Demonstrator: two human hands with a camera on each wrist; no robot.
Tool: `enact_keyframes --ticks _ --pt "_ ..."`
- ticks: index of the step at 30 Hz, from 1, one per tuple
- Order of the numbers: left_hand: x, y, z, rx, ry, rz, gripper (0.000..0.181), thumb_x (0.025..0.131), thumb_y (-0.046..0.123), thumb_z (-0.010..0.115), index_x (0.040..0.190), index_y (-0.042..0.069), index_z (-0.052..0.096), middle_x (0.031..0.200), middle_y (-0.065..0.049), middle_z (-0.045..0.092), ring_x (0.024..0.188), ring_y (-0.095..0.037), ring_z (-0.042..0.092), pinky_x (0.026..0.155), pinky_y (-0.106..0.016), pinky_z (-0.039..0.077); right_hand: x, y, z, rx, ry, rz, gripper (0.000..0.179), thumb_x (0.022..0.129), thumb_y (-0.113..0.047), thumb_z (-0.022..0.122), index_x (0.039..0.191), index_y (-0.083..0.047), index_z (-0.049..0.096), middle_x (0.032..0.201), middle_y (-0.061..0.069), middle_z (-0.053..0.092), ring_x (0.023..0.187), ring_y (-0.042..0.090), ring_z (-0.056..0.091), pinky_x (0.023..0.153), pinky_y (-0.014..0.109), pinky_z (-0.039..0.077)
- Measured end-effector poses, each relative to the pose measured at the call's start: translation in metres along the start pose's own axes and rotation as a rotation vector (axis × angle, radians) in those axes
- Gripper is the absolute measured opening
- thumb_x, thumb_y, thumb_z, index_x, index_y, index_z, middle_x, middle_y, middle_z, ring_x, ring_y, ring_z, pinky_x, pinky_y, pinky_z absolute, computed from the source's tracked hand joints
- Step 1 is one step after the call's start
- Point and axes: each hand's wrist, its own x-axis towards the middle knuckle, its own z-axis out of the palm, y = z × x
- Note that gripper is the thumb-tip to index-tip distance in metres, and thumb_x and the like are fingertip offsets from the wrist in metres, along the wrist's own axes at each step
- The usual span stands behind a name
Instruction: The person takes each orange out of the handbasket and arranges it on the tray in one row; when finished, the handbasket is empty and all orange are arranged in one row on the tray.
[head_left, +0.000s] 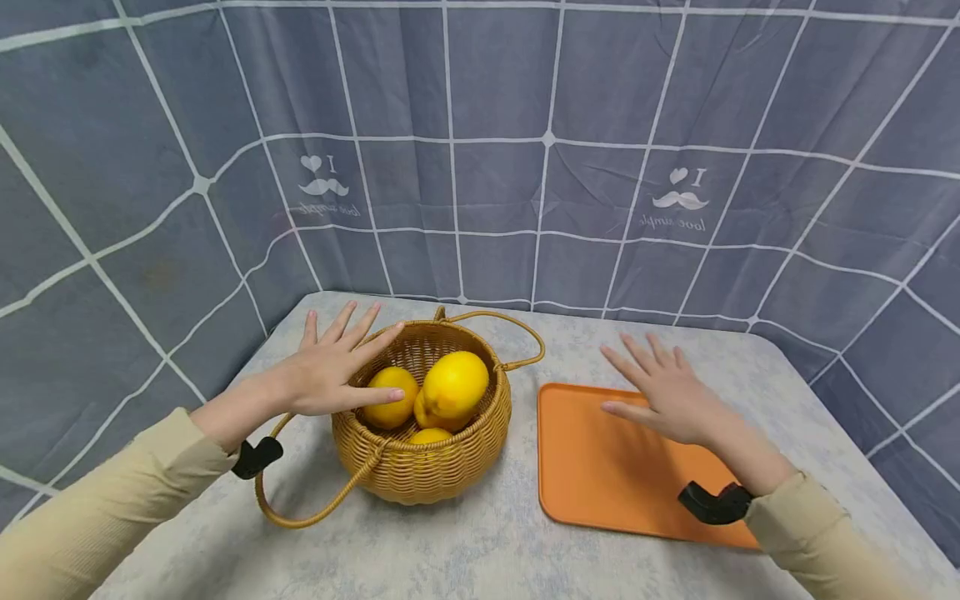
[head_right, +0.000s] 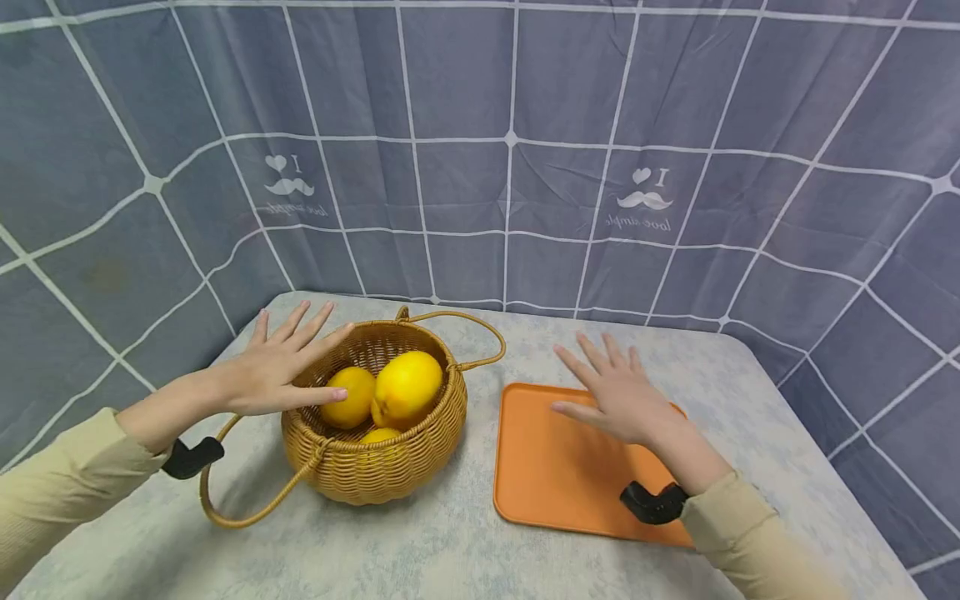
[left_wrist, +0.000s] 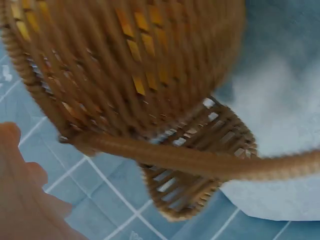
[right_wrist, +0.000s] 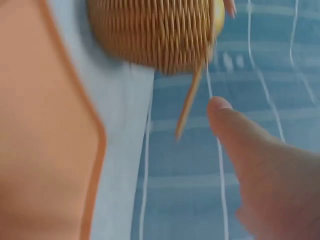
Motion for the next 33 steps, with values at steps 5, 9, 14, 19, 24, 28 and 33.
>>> enact_keyframes --ticks 5,9,14,19,24,28,33 --pt "-0.001 -0.004 0.003 0.000 -0.014 -0.029 0.088 0.087 0.070 0.040 0.153 0.024 0.005 0.155 -0.012 -0.011 0.138 -0.036 -0.019 0.095 -0.068 -0.021 -0.023 0.035 0.000 0.006 -0.052 0.140 0.085 0.089 -0.062 0.048 0.153 -0.025 0.007 0.154 0.023 0.002 0.134 0.053 -0.008 0.096 0.073 -0.007" --pt "-0.003 -0.008 0.005 -0.001 -0.016 -0.036 0.088 0.087 0.070 0.040 0.153 0.023 0.005 0.155 -0.012 -0.012 0.137 -0.037 -0.020 0.094 -0.067 -0.022 -0.037 0.055 0.004 0.016 -0.076 0.208 0.088 0.088 -0.061 0.050 0.153 -0.022 0.003 0.153 0.026 0.002 0.131 0.058 -0.007 0.092 0.076 -0.008" --pt "-0.003 -0.011 0.006 -0.002 -0.018 -0.038 0.089 0.087 0.070 0.040 0.153 0.022 0.005 0.155 -0.013 -0.012 0.137 -0.037 -0.021 0.094 -0.067 -0.023 -0.044 0.061 0.006 0.019 -0.076 0.222 0.089 0.089 -0.060 0.050 0.153 -0.025 -0.001 0.153 0.026 0.000 0.131 0.058 -0.007 0.091 0.076 -0.010" --pt "-0.002 -0.013 0.008 -0.004 -0.025 -0.045 0.089 0.087 0.070 0.039 0.153 0.022 0.004 0.155 -0.011 -0.014 0.137 -0.037 -0.021 0.094 -0.066 -0.024 -0.043 0.056 0.006 0.041 -0.061 0.207 0.090 0.088 -0.059 0.052 0.153 -0.025 -0.001 0.153 0.025 -0.002 0.131 0.057 -0.010 0.090 0.076 -0.012" --pt "-0.002 -0.015 0.009 -0.011 -0.032 -0.048 0.089 0.087 0.071 0.039 0.153 0.023 0.004 0.155 -0.012 -0.014 0.136 -0.039 -0.021 0.093 -0.065 -0.025 -0.044 0.051 0.006 0.034 -0.041 0.199 0.092 0.087 -0.060 0.053 0.153 -0.025 -0.001 0.154 0.024 -0.002 0.131 0.058 -0.008 0.088 0.078 -0.009" --pt "-0.002 -0.017 0.008 -0.012 -0.037 -0.054 0.089 0.087 0.071 0.039 0.153 0.022 0.004 0.155 -0.013 -0.013 0.136 -0.040 -0.021 0.092 -0.065 -0.026 -0.046 0.050 0.007 0.035 -0.031 0.199 0.093 0.086 -0.060 0.055 0.153 -0.026 -0.001 0.154 0.023 -0.003 0.130 0.059 -0.008 0.088 0.079 -0.008" --pt "-0.004 -0.018 0.008 -0.007 -0.034 -0.055 0.090 0.086 0.071 0.040 0.153 0.021 0.005 0.155 -0.013 -0.013 0.136 -0.040 -0.020 0.092 -0.065 -0.026 -0.046 0.050 0.009 0.036 -0.030 0.199 0.094 0.085 -0.061 0.055 0.153 -0.027 -0.002 0.154 0.023 -0.004 0.131 0.058 -0.009 0.087 0.079 -0.009"
